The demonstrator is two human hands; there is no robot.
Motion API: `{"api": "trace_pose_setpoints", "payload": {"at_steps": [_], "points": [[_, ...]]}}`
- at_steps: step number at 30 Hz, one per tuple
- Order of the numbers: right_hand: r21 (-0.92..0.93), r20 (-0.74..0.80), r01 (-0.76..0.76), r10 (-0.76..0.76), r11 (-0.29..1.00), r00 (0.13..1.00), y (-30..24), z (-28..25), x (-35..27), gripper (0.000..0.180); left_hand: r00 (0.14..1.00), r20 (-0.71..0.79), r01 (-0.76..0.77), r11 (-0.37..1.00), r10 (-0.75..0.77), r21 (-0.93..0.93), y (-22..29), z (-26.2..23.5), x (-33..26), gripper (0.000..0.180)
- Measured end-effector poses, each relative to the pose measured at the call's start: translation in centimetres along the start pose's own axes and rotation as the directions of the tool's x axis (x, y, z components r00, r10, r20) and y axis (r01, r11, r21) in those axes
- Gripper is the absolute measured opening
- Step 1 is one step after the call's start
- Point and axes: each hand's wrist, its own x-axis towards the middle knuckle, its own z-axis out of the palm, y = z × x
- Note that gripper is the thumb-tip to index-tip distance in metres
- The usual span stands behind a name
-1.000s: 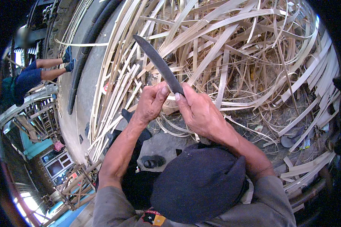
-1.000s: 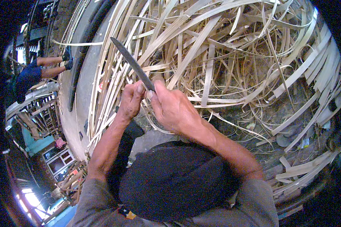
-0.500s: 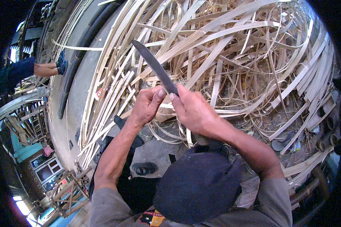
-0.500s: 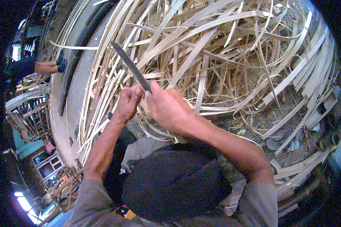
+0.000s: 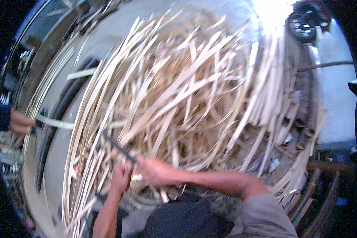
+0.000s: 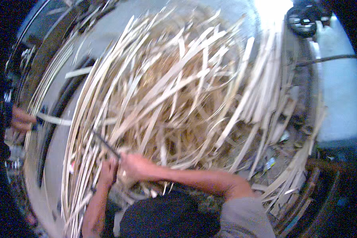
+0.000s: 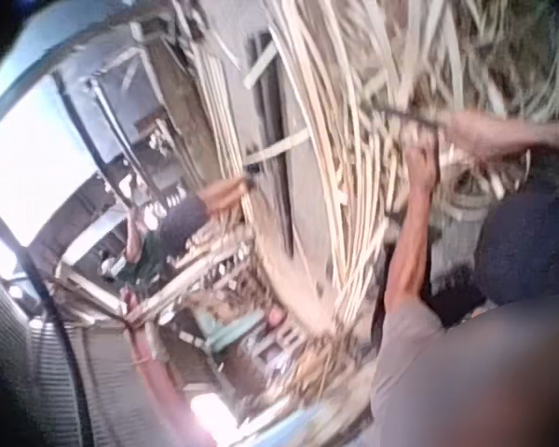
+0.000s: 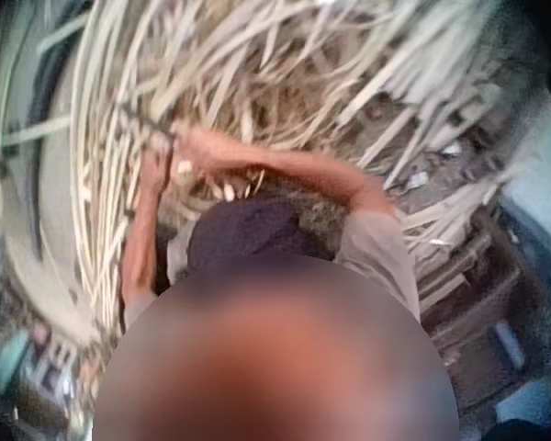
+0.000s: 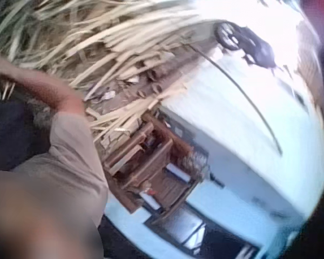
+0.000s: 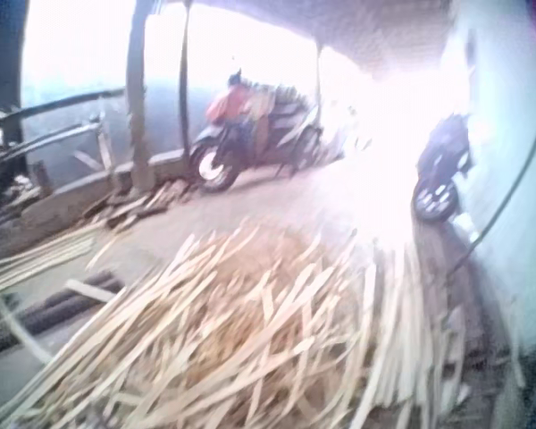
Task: The person sits on the floor and uses a knife to split long bamboo strips into thinner slivers. They repeatedly peel and separate the strips, accumulating a pile of thin bamboo pieces on the floor.
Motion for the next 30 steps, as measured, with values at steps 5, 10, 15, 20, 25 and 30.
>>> {"api": "trace_pose_setpoints", "payload": {"at_steps": [5,10,15,20,25,30], "points": [[0.118,-0.009,-0.074,0.076,0.990,0.997,-0.5,0.0,0.1,0.030,0.998,0.010,-0.067,0.996,0.067,0.063,-0.8,0.9,-1.0,0.056],[0.566,0.099,-0.088,0.039,0.820,0.994,-2.4,0.6,0.6,0.047,1.000,-0.006,-0.017,0.919,0.016,-0.393,-2.1,-1.6,0.1,0.062],[0.262,-0.091,-0.076,0.103,0.962,0.991,-0.7,1.2,1.1,0.038,0.989,0.137,0.054,0.998,-0.049,-0.031,-2.9,-1.9,1.7,0.064],[0.687,0.170,-0.301,0.256,0.662,0.951,1.3,2.5,1.2,0.049,0.998,-0.049,0.027,0.996,-0.031,-0.082,-3.8,0.1,0.9,0.059],[0.305,-0.140,-0.173,0.224,0.937,0.964,0.1,3.9,1.1,0.045,0.998,-0.048,0.016,0.961,-0.031,-0.276,-3.9,-0.4,0.2,0.064],[0.190,-0.227,-0.201,0.242,0.961,0.943,-1.0,4.7,1.4,0.051,0.997,-0.033,0.056,0.962,-0.067,-0.269,-3.2,-0.5,0.4,0.066]]}}
